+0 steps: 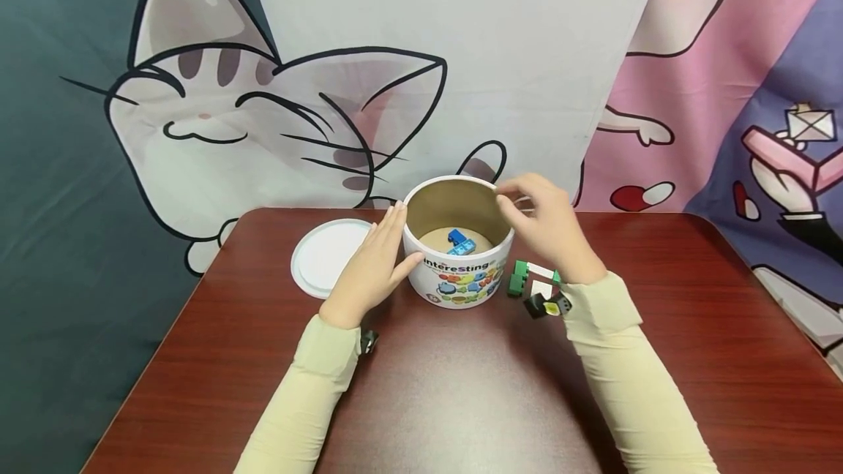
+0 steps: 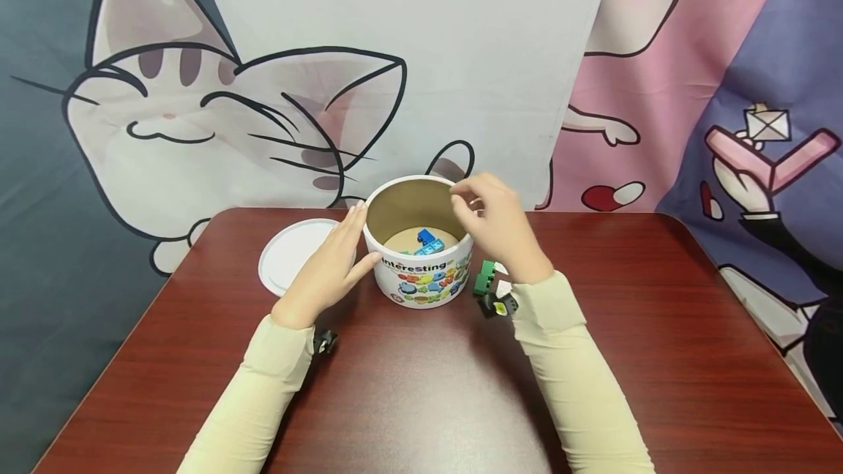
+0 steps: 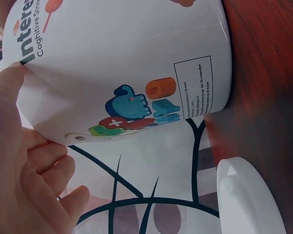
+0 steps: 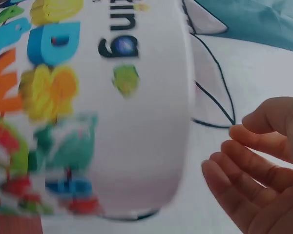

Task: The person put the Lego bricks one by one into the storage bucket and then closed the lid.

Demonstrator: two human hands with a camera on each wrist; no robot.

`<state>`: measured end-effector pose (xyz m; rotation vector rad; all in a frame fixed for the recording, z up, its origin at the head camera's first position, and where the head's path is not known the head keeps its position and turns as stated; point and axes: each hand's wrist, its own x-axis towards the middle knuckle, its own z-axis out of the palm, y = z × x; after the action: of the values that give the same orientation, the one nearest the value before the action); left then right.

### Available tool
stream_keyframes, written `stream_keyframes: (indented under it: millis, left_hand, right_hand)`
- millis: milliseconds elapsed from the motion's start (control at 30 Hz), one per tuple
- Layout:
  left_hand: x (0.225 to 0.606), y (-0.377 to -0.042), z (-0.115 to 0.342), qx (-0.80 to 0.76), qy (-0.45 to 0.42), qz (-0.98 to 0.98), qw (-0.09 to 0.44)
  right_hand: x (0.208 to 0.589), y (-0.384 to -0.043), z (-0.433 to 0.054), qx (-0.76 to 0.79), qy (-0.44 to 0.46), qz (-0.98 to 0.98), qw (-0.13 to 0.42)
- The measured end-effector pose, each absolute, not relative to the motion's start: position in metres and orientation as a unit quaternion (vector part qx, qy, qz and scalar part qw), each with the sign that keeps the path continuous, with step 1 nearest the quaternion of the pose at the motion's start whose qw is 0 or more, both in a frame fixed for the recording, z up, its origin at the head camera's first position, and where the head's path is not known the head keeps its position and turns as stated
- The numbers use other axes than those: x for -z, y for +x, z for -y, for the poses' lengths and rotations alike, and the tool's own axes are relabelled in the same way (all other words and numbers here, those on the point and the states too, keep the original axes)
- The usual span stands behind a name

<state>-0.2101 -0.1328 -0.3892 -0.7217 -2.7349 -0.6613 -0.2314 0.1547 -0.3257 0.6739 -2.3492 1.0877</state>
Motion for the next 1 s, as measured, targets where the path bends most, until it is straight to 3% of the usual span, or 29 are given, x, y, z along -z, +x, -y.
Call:
stream_keyframes:
  millis: [233, 767, 1000]
  left_hand:
    - [0.389, -0.211, 0.134, 0.222, -0.244, 0.937, 0.116]
    - [0.388, -0.21, 0.133, 0.221, -0.243, 0.938, 0.112]
    - [0.388, -0.21, 0.132, 0.223, -0.239, 0.939, 0.106]
  right_hand:
    - [0.333, -0.216, -0.192, -0.351, 0.229, 0.88, 0.222]
    - [0.363, -0.205, -0.252, -0.238, 0.198, 0.95, 0.048]
    - [0.379, -0.209, -0.265, -0.215, 0.217, 0.952, -0.004]
